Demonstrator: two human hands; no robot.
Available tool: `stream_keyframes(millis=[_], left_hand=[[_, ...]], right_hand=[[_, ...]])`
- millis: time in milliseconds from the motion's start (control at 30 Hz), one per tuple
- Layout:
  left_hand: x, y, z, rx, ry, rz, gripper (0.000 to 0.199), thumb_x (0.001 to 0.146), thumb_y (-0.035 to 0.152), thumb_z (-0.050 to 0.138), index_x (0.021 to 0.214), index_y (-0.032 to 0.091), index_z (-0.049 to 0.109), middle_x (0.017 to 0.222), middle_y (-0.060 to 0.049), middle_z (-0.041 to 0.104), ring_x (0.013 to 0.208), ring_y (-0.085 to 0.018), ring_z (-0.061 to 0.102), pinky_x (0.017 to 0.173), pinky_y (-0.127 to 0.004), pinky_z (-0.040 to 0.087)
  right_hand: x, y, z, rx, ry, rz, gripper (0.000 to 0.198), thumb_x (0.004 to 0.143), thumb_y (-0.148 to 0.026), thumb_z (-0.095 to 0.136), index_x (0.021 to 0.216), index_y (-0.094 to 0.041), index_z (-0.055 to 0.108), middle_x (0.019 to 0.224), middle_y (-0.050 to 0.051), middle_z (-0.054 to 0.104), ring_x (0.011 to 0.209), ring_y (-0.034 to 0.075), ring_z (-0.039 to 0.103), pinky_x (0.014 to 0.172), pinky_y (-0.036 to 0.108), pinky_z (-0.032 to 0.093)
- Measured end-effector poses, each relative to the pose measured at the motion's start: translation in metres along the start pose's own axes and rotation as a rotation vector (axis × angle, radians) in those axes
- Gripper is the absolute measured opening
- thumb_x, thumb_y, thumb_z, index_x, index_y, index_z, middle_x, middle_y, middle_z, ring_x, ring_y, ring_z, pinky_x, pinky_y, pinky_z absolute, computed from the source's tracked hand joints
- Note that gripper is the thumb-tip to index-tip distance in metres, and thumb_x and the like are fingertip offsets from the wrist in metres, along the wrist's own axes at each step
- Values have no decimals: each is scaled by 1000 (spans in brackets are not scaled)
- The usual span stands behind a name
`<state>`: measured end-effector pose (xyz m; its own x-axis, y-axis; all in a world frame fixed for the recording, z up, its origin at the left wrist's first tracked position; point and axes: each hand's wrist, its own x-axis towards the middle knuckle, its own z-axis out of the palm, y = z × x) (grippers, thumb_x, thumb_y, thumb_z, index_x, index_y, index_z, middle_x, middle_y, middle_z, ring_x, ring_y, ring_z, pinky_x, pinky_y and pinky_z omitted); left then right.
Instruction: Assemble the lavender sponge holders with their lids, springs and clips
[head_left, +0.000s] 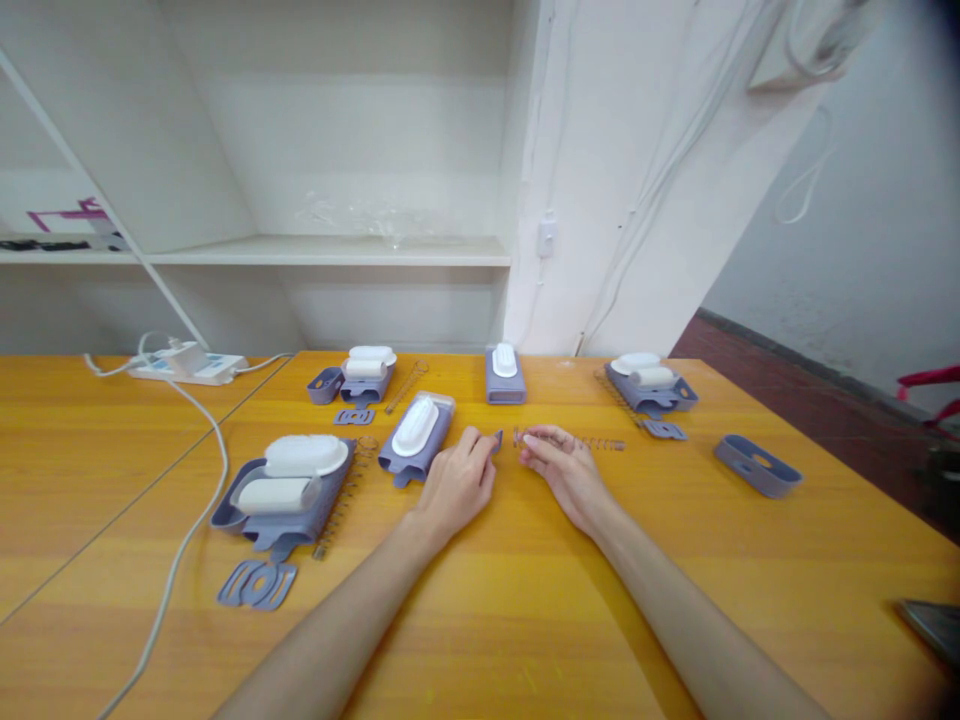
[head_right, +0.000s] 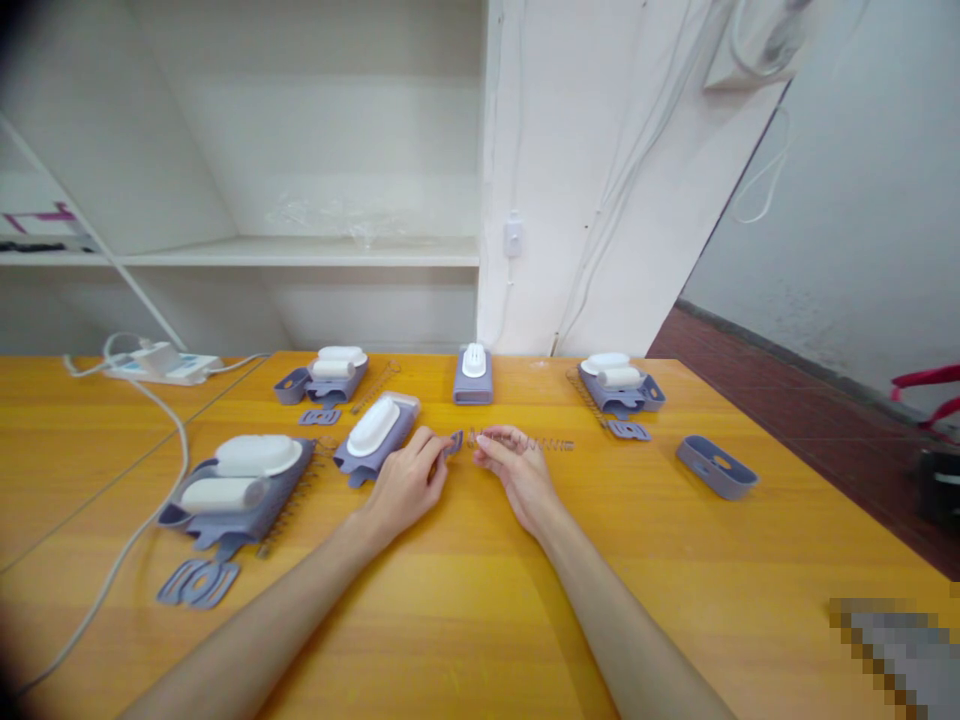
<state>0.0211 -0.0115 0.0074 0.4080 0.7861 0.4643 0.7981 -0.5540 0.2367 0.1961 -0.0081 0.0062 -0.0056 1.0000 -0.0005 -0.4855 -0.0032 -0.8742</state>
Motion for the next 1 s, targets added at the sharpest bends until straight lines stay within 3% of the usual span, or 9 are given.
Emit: stream_keyframes(millis=[133, 200, 300, 433, 633, 800, 1000], left_hand=[[0, 1, -3, -131, 45, -20, 26, 87, 12, 36, 108, 20, 49, 98, -5, 53, 88, -15, 58, 75, -26, 48], [1, -1, -2, -238, 95, -52, 25, 87, 12, 35, 105, 19, 50, 96, -6, 54, 88, -15, 58, 78, -26, 48], [4, -8, 4, -431, 133, -134, 23, 89, 13, 34, 100, 18, 54, 89, -4, 54, 72, -11, 59, 72, -25, 49], [8, -18, 14, -675, 123, -258, 19, 88, 20, 40, 99, 17, 56, 90, -3, 55, 57, -7, 59, 59, -22, 49], [10, -21, 18, -817, 94, -309, 26, 87, 25, 46, 109, 17, 56, 94, -6, 58, 61, -10, 63, 59, -23, 50], [11, -16, 17, -945, 76, -421, 24, 84, 33, 52, 100, 16, 58, 86, -6, 65, 61, -14, 65, 58, -25, 52], [12, -10, 19, -1164, 87, -476, 24, 80, 37, 58, 90, 15, 54, 87, -8, 68, 68, -17, 67, 63, -30, 55]], right_hand=[[-1, 0, 3, -44, 22, -11, 37, 67, -32, 74, 100, -20, 64, 77, 1, 67, 57, 9, 57, 60, 24, 46], [-1, 1, 4, -86, 18, -24, 34, 68, -34, 73, 97, -18, 66, 71, 0, 65, 53, 8, 54, 54, 22, 43], [-1, 2, 4, -151, 9, -36, 27, 70, -36, 71, 88, -16, 67, 67, -1, 63, 50, 7, 52, 51, 21, 41], [-2, 3, 3, -206, -19, -35, 32, 68, -33, 74, 95, -18, 65, 71, -1, 65, 56, 8, 55, 56, 22, 44], [-2, 4, 5, -272, -26, -39, 36, 64, -32, 76, 94, -18, 63, 76, -1, 66, 57, 10, 58, 59, 23, 47], [-4, 4, 10, -433, 21, -73, 31, 64, -36, 75, 84, -17, 63, 79, 2, 67, 59, 13, 61, 60, 26, 49], [-3, 8, 10, -562, -1, -127, 34, 66, -36, 72, 92, -17, 61, 84, 4, 67, 64, 16, 65, 62, 29, 51]])
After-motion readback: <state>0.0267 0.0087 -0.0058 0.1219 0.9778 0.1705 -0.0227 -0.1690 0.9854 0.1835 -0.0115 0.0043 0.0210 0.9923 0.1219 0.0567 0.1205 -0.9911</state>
